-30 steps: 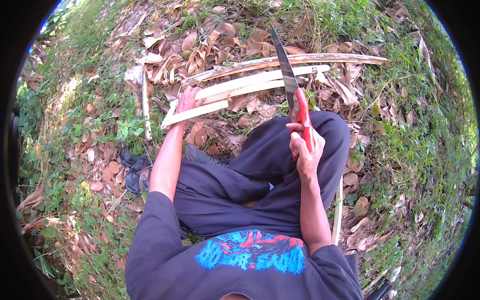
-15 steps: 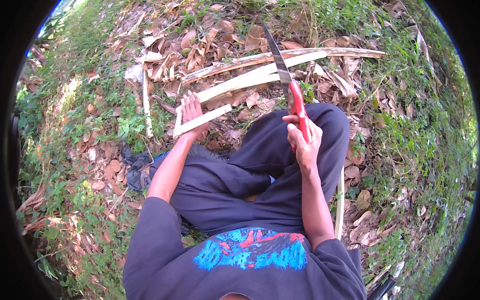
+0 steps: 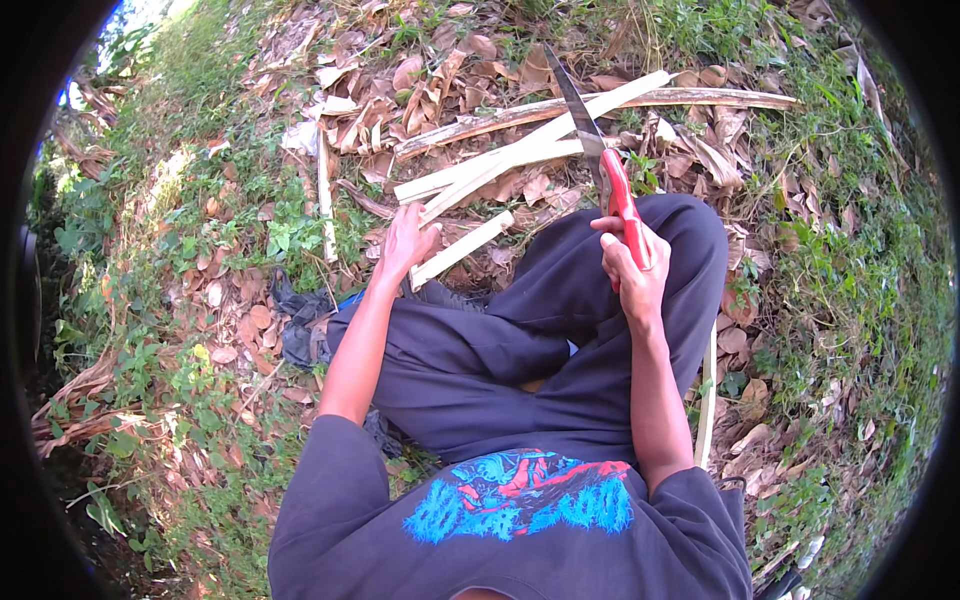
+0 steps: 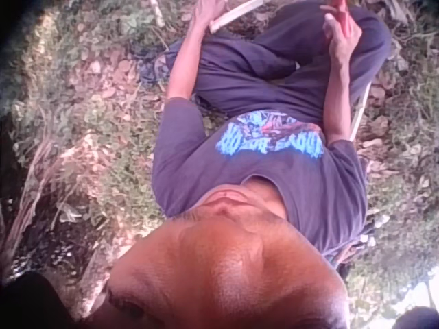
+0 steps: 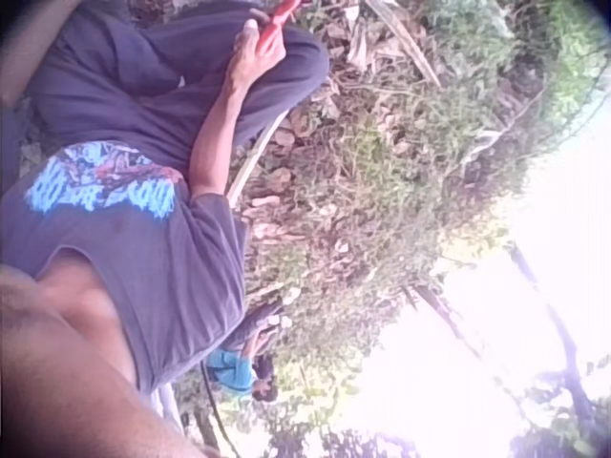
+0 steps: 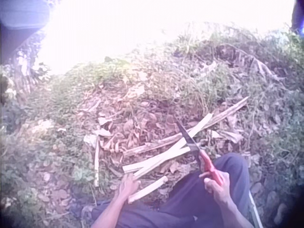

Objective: The person sits on the ground and uses a red-handled saw to cut a long piece of bamboo. They hold the bamboo with their left hand and saw with their right, making several cuts to produce smaller segments.

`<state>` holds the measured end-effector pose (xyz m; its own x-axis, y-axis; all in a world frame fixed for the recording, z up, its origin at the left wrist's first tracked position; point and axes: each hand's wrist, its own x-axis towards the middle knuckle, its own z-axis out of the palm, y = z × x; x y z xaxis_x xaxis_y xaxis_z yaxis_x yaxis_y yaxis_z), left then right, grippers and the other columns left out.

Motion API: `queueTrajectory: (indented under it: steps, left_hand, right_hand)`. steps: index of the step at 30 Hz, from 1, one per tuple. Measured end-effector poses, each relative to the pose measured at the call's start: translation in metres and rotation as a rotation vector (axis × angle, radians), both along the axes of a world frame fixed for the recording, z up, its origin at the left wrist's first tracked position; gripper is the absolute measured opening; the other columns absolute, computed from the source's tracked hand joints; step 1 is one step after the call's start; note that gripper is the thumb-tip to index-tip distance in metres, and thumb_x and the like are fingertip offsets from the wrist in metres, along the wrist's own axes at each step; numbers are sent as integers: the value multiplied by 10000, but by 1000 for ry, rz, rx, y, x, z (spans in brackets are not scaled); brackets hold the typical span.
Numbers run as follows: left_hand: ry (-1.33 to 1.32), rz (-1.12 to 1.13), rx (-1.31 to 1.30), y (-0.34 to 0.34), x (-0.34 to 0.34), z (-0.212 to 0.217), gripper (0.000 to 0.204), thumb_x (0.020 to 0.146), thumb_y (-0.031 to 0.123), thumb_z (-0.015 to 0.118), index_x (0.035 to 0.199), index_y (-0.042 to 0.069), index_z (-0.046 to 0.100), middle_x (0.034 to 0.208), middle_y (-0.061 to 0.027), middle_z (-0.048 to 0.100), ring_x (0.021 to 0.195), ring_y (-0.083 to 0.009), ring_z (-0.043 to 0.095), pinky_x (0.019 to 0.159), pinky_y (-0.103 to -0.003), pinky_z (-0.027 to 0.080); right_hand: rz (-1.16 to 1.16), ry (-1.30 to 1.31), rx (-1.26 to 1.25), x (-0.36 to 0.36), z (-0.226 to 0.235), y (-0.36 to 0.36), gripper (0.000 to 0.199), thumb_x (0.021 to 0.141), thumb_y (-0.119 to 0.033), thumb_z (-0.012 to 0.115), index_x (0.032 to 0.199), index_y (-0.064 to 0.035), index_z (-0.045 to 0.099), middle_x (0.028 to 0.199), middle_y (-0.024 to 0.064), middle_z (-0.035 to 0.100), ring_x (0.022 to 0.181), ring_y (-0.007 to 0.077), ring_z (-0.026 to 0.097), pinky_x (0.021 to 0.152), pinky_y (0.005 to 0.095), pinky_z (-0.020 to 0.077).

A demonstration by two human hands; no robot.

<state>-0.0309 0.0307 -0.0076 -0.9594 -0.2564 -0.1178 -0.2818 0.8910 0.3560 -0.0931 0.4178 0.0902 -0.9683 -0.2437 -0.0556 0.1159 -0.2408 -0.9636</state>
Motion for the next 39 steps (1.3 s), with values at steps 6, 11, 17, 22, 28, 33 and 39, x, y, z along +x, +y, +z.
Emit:
queueTrajectory:
  steps: [6, 11, 17, 22, 28, 33, 39]
  left_hand:
    - [72, -108, -167, -23, -21, -46, 587, 813, 327, 771, 1304, 85, 558, 1124, -190, 593, 1081, -385, 593, 929, -523, 459]
    - [168, -149, -158, -41, -32, -47, 393, 873, 236, 712, 1225, 80, 632, 1129, -102, 613, 1088, -340, 582, 930, -508, 441]
    - [317, -193, -78, -71, -65, -2, 350, 862, 233, 700, 1170, 68, 676, 1117, -93, 657, 1069, -285, 605, 927, -450, 440]
    - [259, -193, -25, -89, -73, 6, 374, 776, 297, 679, 1086, 89, 709, 1052, -93, 667, 1062, -293, 614, 954, -492, 428]
    - [225, -57, -42, -76, -72, -51, 369, 769, 324, 695, 1057, 96, 672, 1042, -87, 625, 1091, -298, 579, 959, -496, 425]
    - [418, -95, -204, -64, -78, -64, 619, 826, 545, 691, 1287, 135, 641, 1214, -160, 580, 1151, -328, 537, 1023, -482, 392]
    - [322, -131, -202, -60, -91, -60, 641, 832, 641, 643, 1187, 108, 663, 1085, -116, 628, 1053, -292, 585, 944, -461, 414]
  right_hand:
    - [-28, 4, 40, 2, 2, -1, 303, 881, -149, 619, 1053, 98, 655, 584, -24, 478, 436, 35, 386, 440, 198, 302]
    - [-31, -7, 59, 0, 1, -4, 295, 882, -138, 614, 1056, 97, 652, 582, -25, 471, 437, 35, 378, 440, 199, 297]
    - [-10, 6, 25, -1, 1, -4, 264, 882, -100, 617, 1045, 104, 657, 597, -28, 493, 449, 33, 405, 438, 200, 311]
    - [-72, 29, 9, -2, 1, -1, 280, 876, -100, 606, 1039, 123, 650, 595, -23, 486, 448, 42, 397, 442, 210, 311]
    - [-51, 47, 59, -5, 1, -12, 282, 872, -97, 592, 1034, 126, 649, 586, -23, 480, 449, 42, 386, 444, 210, 306]
    - [-17, 52, 155, 0, 2, -17, 265, 889, -96, 614, 1046, 114, 656, 582, -32, 480, 448, 40, 404, 442, 206, 310]
    - [36, 61, 314, 23, 15, -56, 206, 916, -102, 614, 1035, 41, 703, 597, -44, 526, 477, 20, 441, 460, 199, 340]
